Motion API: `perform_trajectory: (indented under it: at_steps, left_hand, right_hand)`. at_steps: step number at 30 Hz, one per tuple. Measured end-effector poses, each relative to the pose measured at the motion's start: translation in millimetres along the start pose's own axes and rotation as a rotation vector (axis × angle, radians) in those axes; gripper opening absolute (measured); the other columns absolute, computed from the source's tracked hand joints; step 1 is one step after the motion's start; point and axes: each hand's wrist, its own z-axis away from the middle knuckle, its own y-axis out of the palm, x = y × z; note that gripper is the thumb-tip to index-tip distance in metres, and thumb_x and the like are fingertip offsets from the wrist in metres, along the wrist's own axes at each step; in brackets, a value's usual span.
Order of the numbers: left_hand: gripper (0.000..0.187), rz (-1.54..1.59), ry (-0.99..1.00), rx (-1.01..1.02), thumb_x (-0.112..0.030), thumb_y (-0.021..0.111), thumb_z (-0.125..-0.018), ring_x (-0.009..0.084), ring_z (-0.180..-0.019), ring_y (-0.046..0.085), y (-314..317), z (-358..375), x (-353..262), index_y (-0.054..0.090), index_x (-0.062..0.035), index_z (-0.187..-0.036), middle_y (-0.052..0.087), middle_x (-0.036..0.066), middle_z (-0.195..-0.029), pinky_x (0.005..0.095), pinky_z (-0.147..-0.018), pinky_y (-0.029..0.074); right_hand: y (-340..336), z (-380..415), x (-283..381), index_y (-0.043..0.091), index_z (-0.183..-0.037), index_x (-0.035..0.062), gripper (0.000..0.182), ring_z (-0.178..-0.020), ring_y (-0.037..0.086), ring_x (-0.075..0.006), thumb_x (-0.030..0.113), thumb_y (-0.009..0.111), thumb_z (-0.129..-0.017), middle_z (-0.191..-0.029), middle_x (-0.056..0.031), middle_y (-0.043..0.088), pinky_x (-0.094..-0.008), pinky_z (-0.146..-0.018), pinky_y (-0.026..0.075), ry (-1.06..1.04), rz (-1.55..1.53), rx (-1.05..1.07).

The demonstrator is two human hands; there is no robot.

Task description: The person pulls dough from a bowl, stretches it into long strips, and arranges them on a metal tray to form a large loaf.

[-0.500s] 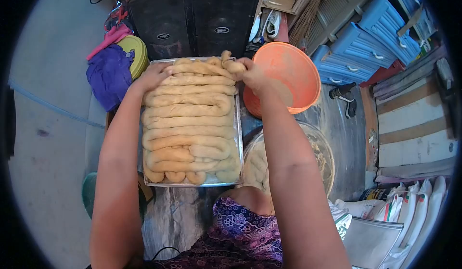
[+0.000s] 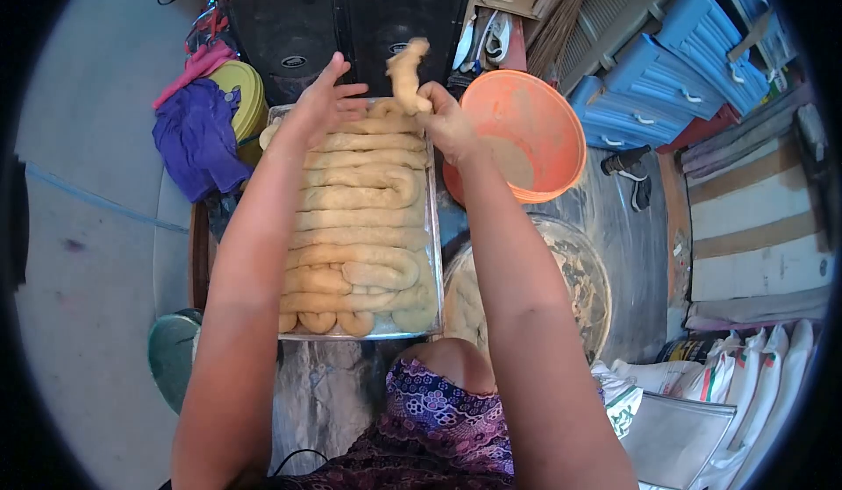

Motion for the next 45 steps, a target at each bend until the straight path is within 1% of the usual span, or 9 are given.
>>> perform_trajectory:
  at_steps: [6,11,15,20,24,28,34,36,45]
  left_hand:
    - [0.026,-0.056,0.089,-0.097,-0.019,0.068,-0.078,0.015,-0.074,0.054,-7.4,-24.6,17.0,0.062,-0.0063,-0.099,0.056,0.005,-0.085,0.0309,-0.059,0.047]
    - [0.02,-1.309,0.722,-0.616,-0.02,0.06,-0.082,0.0289,-0.085,0.059,-79.9,-58.8,35.9,0.061,-0.0026,-0.092,0.062,0.014,-0.09,0.0385,-0.071,0.048]
    - [0.029,-1.239,1.045,-0.309,-0.024,0.058,-0.083,0.0325,-0.095,0.058,-45.6,-27.9,22.8,0.062,-0.0021,-0.102,0.061,0.018,-0.1,0.0363,-0.084,0.044]
    - [0.02,-1.154,0.754,0.079,-0.023,0.06,-0.08,0.0297,-0.096,0.057,-45.6,-35.1,42.1,0.067,-0.0096,-0.093,0.063,0.011,-0.099,0.0388,-0.084,0.043]
    - [0.014,-1.421,0.76,-0.266,-0.017,0.058,-0.079,0.0285,-0.099,0.055,-50.1,-31.2,57.1,0.067,-0.0094,-0.086,0.06,0.011,-0.107,0.0462,-0.086,0.039]
    - [0.049,-1.444,0.987,-0.246,-0.035,0.046,-0.089,0.0285,-0.125,0.039,-38.8,-31.4,78.8,0.042,-0.0138,-0.132,0.046,0.01,-0.132,0.048,-0.102,0.027]
    - [0.066,-1.943,0.547,-0.309,-0.056,0.023,-0.092,0.0279,-0.139,0.007,7.7,-21.0,70.1,0.018,-0.0158,-0.144,0.008,0.012,-0.15,0.0497,-0.109,0.009]
    - [0.068,-1.751,0.771,-0.282,-0.056,0.03,-0.09,0.0301,-0.138,0.007,64.9,5.5,73.2,0.025,-0.0123,-0.142,0.007,0.012,-0.15,0.0492,-0.108,0.011]
    - [0.067,-2.069,0.436,0.69,-0.049,0.049,-0.084,0.0301,-0.133,0.025,261.5,189.1,149.5,0.039,-0.0048,-0.133,0.038,0.017,-0.137,0.0525,-0.109,0.008]
  right_hand:
    - [0.6,-2.5,-7.4,0.05,-0.111,0.0066,0.039,-0.089,0.052,-0.0131,0.009,0.065,-0.076,-0.093,-0.003,0.055,-0.0277,-0.081,0.042,0.102,0.07,-0.096]
    - [1.5,-21.6,-48.4,0.048,-0.126,0.0128,0.047,-0.101,0.053,-0.0264,0.02,0.062,-0.082,-0.102,-0.0128,0.057,-0.0358,-0.09,0.042,-0.12,0.785,-0.077]
    - [6.0,-29.4,-37.5,0.053,-0.124,0.0176,0.038,-0.114,0.046,-0.0311,0.021,0.052,-0.086,-0.116,-0.0181,0.05,-0.0366,-0.099,0.036,-0.081,0.89,0.116]
    - [1.0,-17.1,-42.3,0.059,-0.117,0.0192,0.033,-0.113,0.046,-0.0319,0.02,0.051,-0.085,-0.12,-0.0163,0.05,-0.0352,-0.097,0.037,0.085,0.753,-0.12]
    - [4.4,-8.3,-35.2,0.039,-0.135,0.027,0.05,-0.126,0.034,-0.0341,0.044,0.041,-0.089,-0.144,-0.0179,0.025,-0.0406,-0.102,0.031,0.213,1.204,-0.056]
    - [-14.4,17.6,-17.8,0.017,-0.143,0.016,0.067,-0.13,0.028,-0.037,0.049,0.039,-0.09,-0.143,-0.0215,0.024,-0.0409,-0.107,0.022,0.07,0.99,0.099]
    - [-78.1,163.8,53.9,0.024,-0.139,0.0052,0.066,-0.126,0.036,-0.0325,0.041,0.048,-0.089,-0.135,-0.0218,0.037,-0.0391,-0.103,0.03,0.052,0.811,0.183]
    - [-122.9,218.3,31.8,0.032,-0.135,0.003,0.061,-0.121,0.043,-0.0319,0.039,0.05,-0.089,-0.13,-0.0219,0.044,-0.039,-0.1,0.034,0.236,0.836,0.271]
    - [-236.4,395.4,-150.4,0.047,-0.125,0.002,0.06,-0.103,0.057,-0.0307,0.037,0.061,-0.079,-0.112,-0.0207,0.059,-0.0362,-0.085,0.046,0.78,0.692,0.123]
